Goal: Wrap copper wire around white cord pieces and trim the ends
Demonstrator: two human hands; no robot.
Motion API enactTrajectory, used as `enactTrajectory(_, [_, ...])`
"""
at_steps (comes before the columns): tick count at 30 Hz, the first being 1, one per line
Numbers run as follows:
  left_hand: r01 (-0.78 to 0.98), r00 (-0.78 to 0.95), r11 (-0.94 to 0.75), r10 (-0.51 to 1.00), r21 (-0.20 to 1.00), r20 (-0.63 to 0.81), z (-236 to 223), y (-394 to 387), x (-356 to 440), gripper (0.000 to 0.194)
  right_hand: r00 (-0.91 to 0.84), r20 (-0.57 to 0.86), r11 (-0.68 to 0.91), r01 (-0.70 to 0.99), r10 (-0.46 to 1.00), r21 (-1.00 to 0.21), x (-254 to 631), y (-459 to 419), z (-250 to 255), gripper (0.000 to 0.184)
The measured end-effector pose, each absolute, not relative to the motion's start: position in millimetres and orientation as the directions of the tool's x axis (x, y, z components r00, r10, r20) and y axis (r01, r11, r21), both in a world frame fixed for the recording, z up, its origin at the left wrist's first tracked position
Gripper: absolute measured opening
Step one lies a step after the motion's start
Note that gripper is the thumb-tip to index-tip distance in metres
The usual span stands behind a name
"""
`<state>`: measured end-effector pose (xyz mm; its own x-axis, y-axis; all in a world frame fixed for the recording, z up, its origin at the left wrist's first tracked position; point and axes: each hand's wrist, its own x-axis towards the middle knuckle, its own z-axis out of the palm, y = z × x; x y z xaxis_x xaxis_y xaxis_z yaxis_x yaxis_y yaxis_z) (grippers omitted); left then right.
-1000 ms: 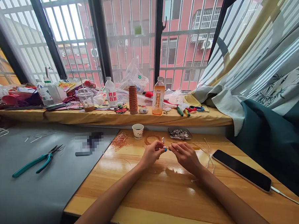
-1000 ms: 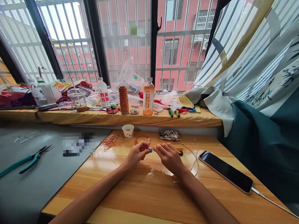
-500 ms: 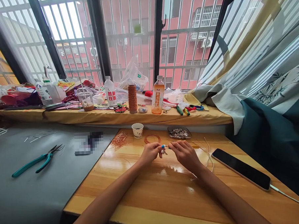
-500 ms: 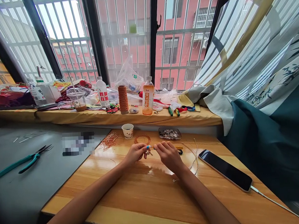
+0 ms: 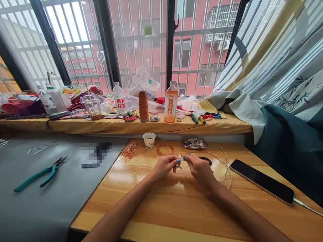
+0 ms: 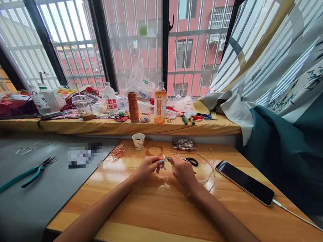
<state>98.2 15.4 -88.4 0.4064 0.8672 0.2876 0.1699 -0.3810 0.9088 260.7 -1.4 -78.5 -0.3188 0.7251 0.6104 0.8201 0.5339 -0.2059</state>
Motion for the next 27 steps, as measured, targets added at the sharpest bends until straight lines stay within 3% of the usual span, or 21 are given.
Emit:
enactTrajectory(3, [0.299, 0.419, -0.509, 0.83, 0.807, 0.369, -88, 17, 95, 0.025, -0.25, 0.457, 0.494, 0.663, 0.854, -0.562, 256, -3, -76, 0.027])
enactTrajectory(6, [0.424, 0.427, -0.597, 0.795, 0.681, 0.431, -88, 18, 92, 0.023, -0.265, 0.219, 0.314, 0.402, 0.939, -0.86, 253, -2, -73, 0.03])
enactTrajectory(8, [0.501, 0.436, -0.638, 0.77, 0.585, 0.466, -87, 19, 91, 0.023, -0.329, 0.058, 0.142, 0.239, 0.943, -0.961, 253, -1, -70, 0.031])
enactTrajectory(11, [0.592, 0.455, -0.677, 0.728, 0.436, 0.513, -85, 20, 88, 0.025, -0.419, -0.055, -0.005, 0.12, 0.906, -0.993, 256, -1, -66, 0.03])
enactTrajectory(14, [0.622, 0.466, -0.696, 0.697, 0.359, 0.545, -82, 20, 85, 0.027, -0.487, -0.037, 0.025, 0.122, 0.873, -0.992, 260, -1, -62, 0.031])
enactTrajectory(18, [0.592, 0.472, -0.707, 0.693, 0.386, 0.545, -80, 20, 84, 0.027, -0.469, 0.043, 0.164, 0.22, 0.882, -0.962, 264, 1, -60, 0.025])
enactTrajectory(21, [0.595, 0.493, -0.7, 0.706, 0.395, 0.509, -79, 18, 86, 0.027, -0.468, 0.138, 0.331, 0.359, 0.873, -0.873, 266, 2, -63, 0.017])
enactTrajectory(24, [0.617, 0.512, -0.658, 0.752, 0.431, 0.415, -79, 17, 88, 0.025, -0.486, 0.274, 0.535, 0.555, 0.83, -0.637, 268, 3, -67, 0.011])
enactTrajectory(27, [0.62, 0.503, -0.634, 0.773, 0.462, 0.387, -80, 16, 89, 0.022, -0.528, 0.414, 0.654, 0.705, 0.741, -0.272, 269, 3, -71, 0.017])
